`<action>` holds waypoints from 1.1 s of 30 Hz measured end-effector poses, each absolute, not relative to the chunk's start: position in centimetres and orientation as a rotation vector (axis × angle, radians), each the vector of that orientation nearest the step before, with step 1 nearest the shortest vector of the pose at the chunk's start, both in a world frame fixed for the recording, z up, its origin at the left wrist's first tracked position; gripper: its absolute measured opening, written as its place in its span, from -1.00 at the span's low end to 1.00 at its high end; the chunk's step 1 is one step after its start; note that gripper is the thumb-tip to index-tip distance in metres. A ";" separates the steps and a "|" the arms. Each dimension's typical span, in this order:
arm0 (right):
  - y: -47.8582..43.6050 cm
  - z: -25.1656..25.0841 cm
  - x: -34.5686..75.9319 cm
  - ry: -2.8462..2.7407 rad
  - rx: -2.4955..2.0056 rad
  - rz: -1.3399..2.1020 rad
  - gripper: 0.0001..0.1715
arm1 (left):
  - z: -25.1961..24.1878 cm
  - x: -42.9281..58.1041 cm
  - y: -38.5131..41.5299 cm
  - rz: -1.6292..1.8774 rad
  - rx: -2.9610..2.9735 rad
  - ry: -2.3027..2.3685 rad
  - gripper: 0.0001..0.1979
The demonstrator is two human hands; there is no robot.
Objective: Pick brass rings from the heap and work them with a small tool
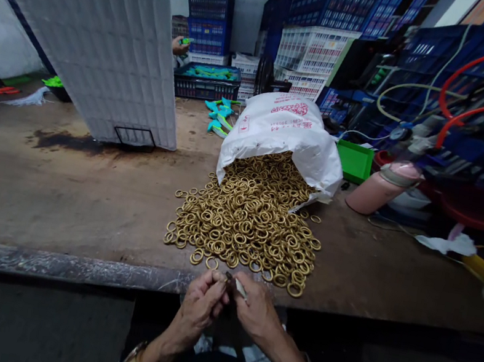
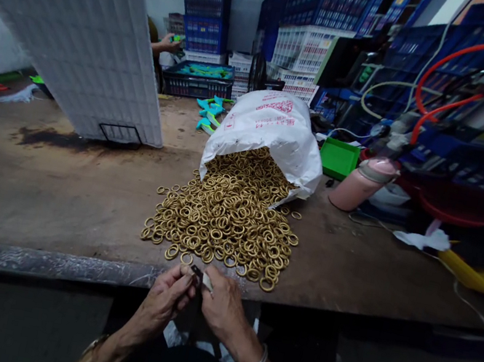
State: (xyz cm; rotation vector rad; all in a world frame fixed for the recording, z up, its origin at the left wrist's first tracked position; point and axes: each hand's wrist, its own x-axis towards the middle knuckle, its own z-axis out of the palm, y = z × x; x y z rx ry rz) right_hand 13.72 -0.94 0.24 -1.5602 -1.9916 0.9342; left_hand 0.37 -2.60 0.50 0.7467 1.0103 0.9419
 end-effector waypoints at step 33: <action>0.4 -2.3 9.2 -2.388 -1.772 0.178 -0.51 | 0.7 -4.3 -3.9 1.152 0.263 0.754 -0.89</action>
